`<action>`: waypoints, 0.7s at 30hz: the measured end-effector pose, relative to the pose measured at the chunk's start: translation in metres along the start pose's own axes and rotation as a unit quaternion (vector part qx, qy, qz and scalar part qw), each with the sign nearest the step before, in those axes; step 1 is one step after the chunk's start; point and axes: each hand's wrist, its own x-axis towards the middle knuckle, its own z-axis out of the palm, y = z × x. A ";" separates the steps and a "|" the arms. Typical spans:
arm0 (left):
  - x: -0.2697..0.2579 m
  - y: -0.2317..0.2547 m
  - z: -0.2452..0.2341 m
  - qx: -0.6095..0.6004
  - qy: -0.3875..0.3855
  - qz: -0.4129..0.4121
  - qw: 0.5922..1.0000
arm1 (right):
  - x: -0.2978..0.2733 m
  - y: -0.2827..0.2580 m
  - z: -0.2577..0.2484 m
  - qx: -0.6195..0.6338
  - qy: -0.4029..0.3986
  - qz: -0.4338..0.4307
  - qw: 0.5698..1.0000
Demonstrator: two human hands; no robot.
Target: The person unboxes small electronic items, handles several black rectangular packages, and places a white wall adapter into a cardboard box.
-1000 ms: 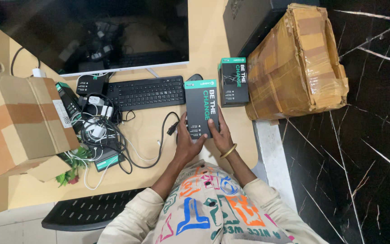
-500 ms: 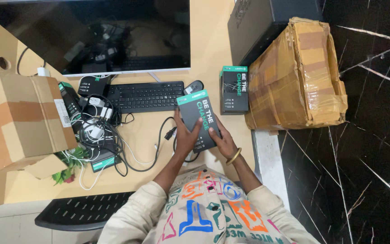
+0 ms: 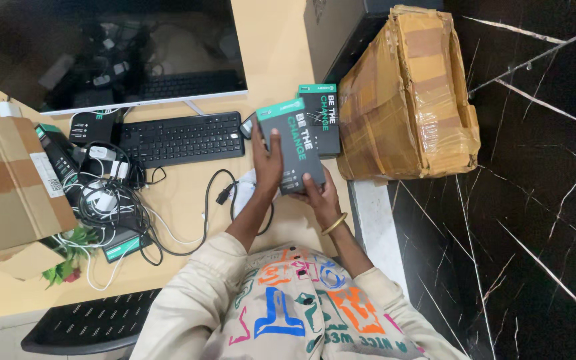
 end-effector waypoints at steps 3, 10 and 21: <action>-0.008 -0.039 0.020 0.038 -0.070 0.048 0.996 | 0.023 0.008 -0.015 0.021 0.067 -0.025 0.997; 0.012 -0.110 0.045 0.095 -0.074 0.035 0.992 | 0.054 0.018 -0.041 -0.142 0.195 -0.104 0.965; 0.036 -0.154 0.052 0.094 -0.204 0.011 0.974 | 0.035 0.005 -0.009 -0.079 0.190 -0.161 0.965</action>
